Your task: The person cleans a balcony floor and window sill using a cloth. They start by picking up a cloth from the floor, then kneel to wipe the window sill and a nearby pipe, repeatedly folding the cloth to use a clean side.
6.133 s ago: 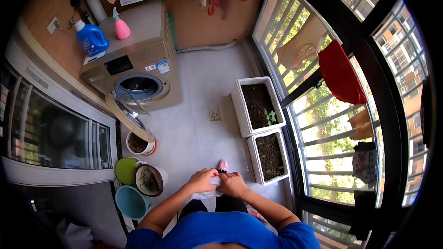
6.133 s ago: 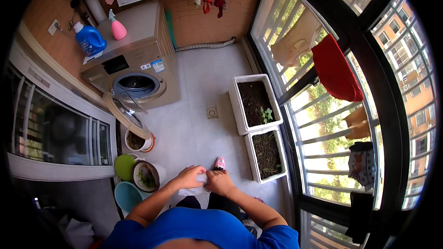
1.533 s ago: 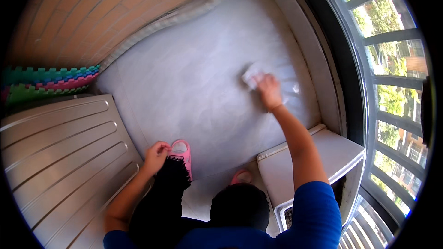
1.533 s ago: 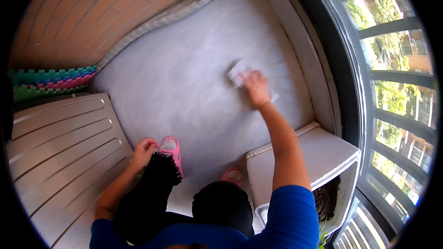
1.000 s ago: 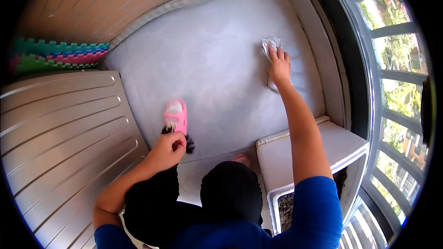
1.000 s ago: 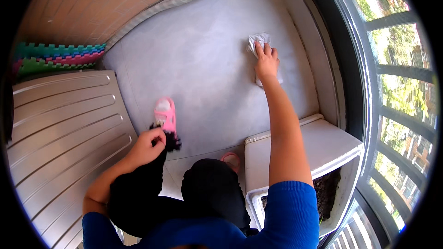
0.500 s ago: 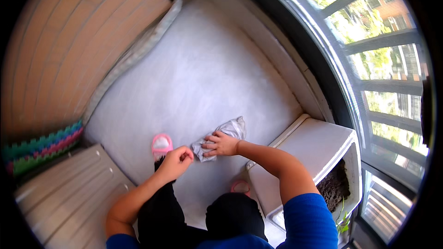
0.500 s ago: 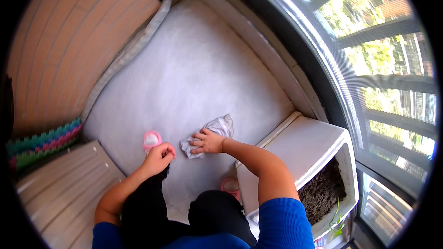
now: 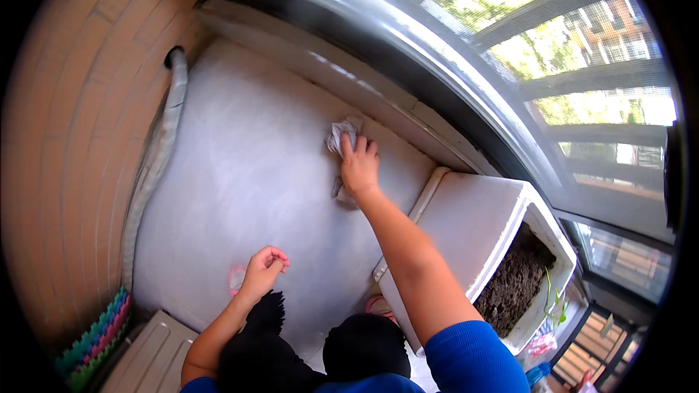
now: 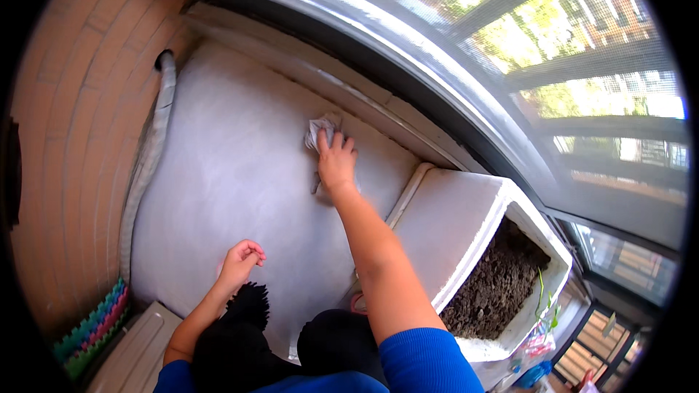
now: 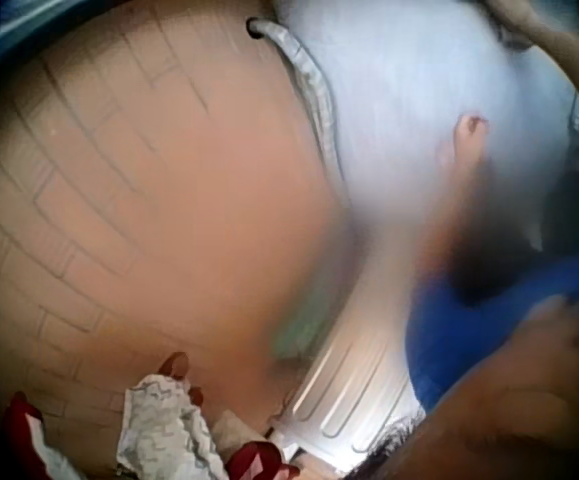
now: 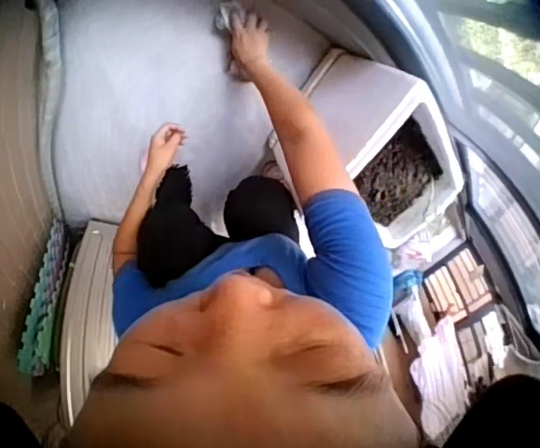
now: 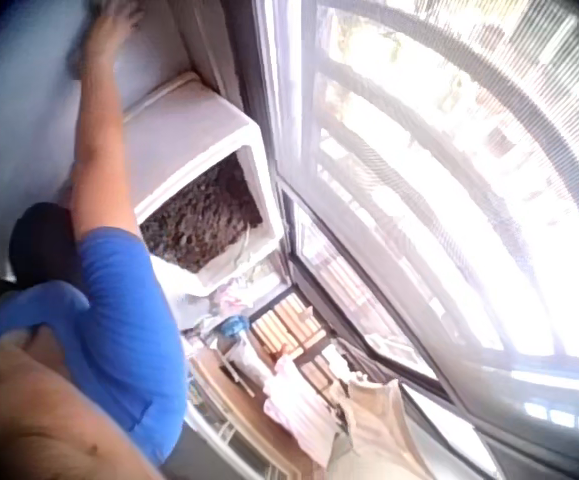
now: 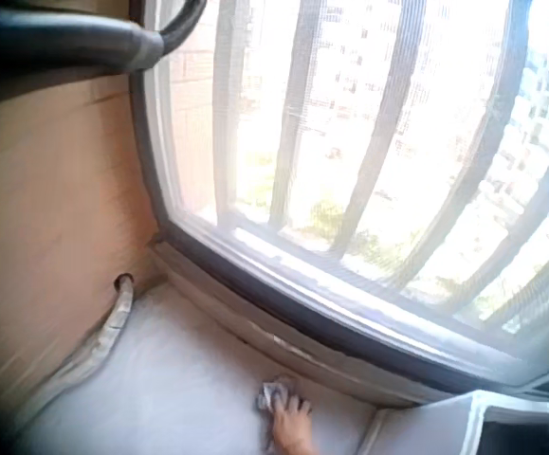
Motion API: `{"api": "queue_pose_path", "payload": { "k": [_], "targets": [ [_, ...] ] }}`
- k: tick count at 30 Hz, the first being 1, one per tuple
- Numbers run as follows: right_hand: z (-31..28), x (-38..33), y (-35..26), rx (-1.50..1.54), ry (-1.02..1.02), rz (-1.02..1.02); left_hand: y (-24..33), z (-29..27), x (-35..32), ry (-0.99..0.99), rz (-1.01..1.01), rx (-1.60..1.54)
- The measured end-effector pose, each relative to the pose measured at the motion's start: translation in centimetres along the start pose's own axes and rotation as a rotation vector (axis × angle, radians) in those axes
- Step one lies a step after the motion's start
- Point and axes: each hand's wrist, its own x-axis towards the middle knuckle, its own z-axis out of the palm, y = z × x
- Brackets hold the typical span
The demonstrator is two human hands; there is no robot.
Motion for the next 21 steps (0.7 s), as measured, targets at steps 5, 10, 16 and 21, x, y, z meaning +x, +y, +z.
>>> {"api": "queue_pose_path", "payload": {
  "k": [5,10,16,21],
  "targets": [
    [0.2,-2.6,4.5,0.055,0.016,0.369,0.7,0.4,1.9,-0.054,-0.049,-0.012],
    [0.3,-7.1,3.3,0.069,-0.062,0.522,0.6,1.1,3.9,-0.116,-0.031,0.004],
    [-0.2,-10.6,-1.9,0.095,-0.138,0.230,1.0,2.7,4.8,-0.229,-0.019,0.011],
    [-1.6,-9.0,-1.6,0.274,-0.138,0.328,2.0,2.0,4.1,-0.243,0.015,0.027]
  ]
}}
